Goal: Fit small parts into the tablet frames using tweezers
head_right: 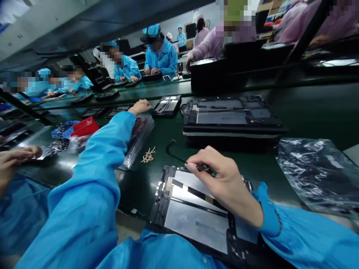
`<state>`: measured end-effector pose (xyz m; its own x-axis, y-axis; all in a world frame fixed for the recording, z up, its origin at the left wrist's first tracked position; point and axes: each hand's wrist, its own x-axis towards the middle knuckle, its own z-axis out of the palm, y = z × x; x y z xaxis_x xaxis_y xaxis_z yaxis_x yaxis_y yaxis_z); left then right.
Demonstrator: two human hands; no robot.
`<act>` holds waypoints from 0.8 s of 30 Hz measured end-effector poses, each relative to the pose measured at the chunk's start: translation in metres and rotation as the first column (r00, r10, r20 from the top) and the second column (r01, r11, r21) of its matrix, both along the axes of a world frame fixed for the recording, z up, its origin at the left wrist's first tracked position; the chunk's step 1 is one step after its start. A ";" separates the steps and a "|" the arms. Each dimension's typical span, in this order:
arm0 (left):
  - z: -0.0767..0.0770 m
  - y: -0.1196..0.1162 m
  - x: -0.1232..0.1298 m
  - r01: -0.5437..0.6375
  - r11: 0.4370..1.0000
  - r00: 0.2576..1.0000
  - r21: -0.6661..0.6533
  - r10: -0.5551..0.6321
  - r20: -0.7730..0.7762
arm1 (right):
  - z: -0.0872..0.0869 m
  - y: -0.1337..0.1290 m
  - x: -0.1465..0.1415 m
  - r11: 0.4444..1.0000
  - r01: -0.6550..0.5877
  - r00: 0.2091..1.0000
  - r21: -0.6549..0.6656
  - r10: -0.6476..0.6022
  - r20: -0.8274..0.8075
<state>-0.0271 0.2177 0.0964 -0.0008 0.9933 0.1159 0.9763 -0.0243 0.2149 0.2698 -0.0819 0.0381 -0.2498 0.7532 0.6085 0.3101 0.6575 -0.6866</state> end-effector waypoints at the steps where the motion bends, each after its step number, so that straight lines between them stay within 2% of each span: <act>1: -0.003 0.014 -0.002 -0.027 0.998 1.000 -0.063 0.026 -0.006 | -0.001 0.001 0.000 1.000 -0.001 1.000 -0.004 0.001 0.014; 4: -0.014 0.041 -0.004 -0.086 0.975 0.996 -0.207 0.088 0.002 | -0.006 0.004 0.000 0.999 0.011 0.999 -0.048 -0.009 0.035; 7: -0.023 0.055 -0.009 -0.124 0.951 0.990 -0.282 0.139 0.031 | -0.008 0.008 -0.001 0.995 0.020 0.999 -0.094 -0.017 0.031; 10: -0.026 0.058 -0.017 -0.147 0.942 0.980 -0.301 0.181 0.088 | -0.009 0.012 -0.002 0.991 0.018 1.000 -0.129 -0.016 0.017; 13: -0.021 0.055 -0.021 -0.161 0.954 0.963 -0.253 0.208 0.171 | -0.011 0.014 -0.004 0.985 0.018 1.000 -0.173 -0.015 0.021; 16: -0.006 0.051 -0.015 -0.171 0.978 0.943 -0.120 0.198 0.267 | -0.013 0.015 -0.006 0.980 0.014 1.000 -0.198 -0.010 0.022; 19: 0.018 0.046 -0.008 -0.164 0.983 0.925 0.078 0.126 0.359 | -0.012 0.012 -0.009 0.986 -0.011 1.000 -0.164 0.012 0.004; 22: 0.048 0.037 -0.006 -0.105 0.963 0.899 0.247 -0.014 0.438 | -0.009 0.006 -0.012 0.993 -0.046 0.999 -0.110 0.045 -0.016; 24: 0.068 0.029 -0.004 -0.018 0.951 0.865 0.309 -0.140 0.482 | -0.005 0.002 -0.014 0.993 -0.060 0.998 -0.097 0.059 -0.020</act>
<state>-0.0311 0.2465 0.1640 -0.0767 0.9126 0.4016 0.7367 -0.2195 0.6396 0.2559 -0.0800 0.0328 -0.2863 0.7931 0.5376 0.2604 0.6043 -0.7530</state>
